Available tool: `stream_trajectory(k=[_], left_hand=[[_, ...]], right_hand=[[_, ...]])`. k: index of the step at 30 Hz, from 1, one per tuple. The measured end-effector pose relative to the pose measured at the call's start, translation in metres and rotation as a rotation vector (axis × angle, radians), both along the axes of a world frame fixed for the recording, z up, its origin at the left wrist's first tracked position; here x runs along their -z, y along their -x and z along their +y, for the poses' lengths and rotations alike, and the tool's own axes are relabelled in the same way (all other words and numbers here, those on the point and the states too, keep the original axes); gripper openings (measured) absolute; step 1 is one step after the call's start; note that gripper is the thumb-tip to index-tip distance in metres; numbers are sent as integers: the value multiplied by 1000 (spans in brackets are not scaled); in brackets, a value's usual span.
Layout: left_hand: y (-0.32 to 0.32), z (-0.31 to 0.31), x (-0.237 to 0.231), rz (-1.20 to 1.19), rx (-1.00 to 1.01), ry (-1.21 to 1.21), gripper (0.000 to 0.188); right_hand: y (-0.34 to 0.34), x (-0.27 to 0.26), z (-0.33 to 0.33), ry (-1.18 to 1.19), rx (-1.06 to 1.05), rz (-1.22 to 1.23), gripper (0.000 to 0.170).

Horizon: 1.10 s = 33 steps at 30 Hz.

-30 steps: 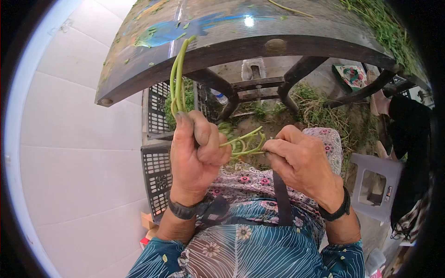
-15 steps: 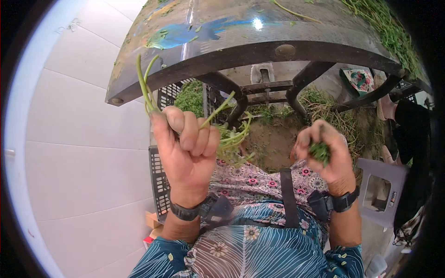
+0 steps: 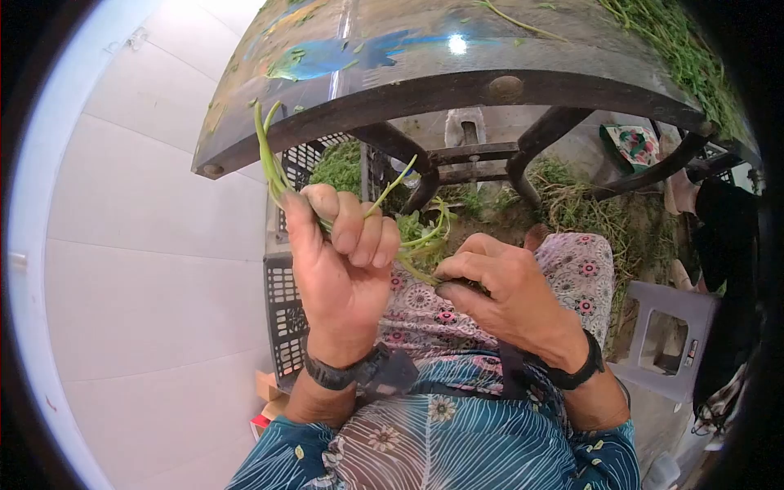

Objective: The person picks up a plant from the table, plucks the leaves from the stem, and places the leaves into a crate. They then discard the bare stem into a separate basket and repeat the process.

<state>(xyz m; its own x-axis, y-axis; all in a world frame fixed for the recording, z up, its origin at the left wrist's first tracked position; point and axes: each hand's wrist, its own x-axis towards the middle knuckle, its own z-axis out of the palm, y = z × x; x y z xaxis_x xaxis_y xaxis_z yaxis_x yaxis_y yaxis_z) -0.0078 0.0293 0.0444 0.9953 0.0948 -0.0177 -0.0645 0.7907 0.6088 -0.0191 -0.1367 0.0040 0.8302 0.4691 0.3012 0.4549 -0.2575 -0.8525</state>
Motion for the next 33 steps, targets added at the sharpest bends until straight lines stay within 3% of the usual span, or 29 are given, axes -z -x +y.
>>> stream_trajectory(k=[7, 10, 13, 14, 17, 19, 21, 25, 28, 33], left_hand=[[-1, -2, 5, 37, 16, -93, 34], [-1, -4, 5, 35, -4, -92, 33], [-1, -5, 3, 45, -34, -62, 33], [-1, -4, 3, 36, -41, -62, 33], [-2, 0, 7, 0, -30, -52, 31], [-3, 0, 12, -43, 30, -25, 29], [-2, -11, 9, 20, -36, -64, 26], [2, -18, 9, 0, 12, -82, 24], [4, -15, 12, -18, 2, -282, 24], [15, 5, 22, -7, 176, -614, 15]], right_hand=[[5, 6, -4, 25, -53, 47, 12], [0, 17, -3, -61, 39, -30, 10], [-7, 28, -17, -205, 211, 525, 12], [-9, 27, -25, -382, 248, 908, 16], [-4, 30, -27, -569, 278, 966, 17], [0, 32, -23, -396, 216, 703, 18], [2, 32, -14, -220, 151, 438, 22], [1, 27, -10, -31, -16, 159, 23], [-2, 20, -22, -46, 43, 252, 19], [-11, 0, -56, -26, 63, 444, 16]])
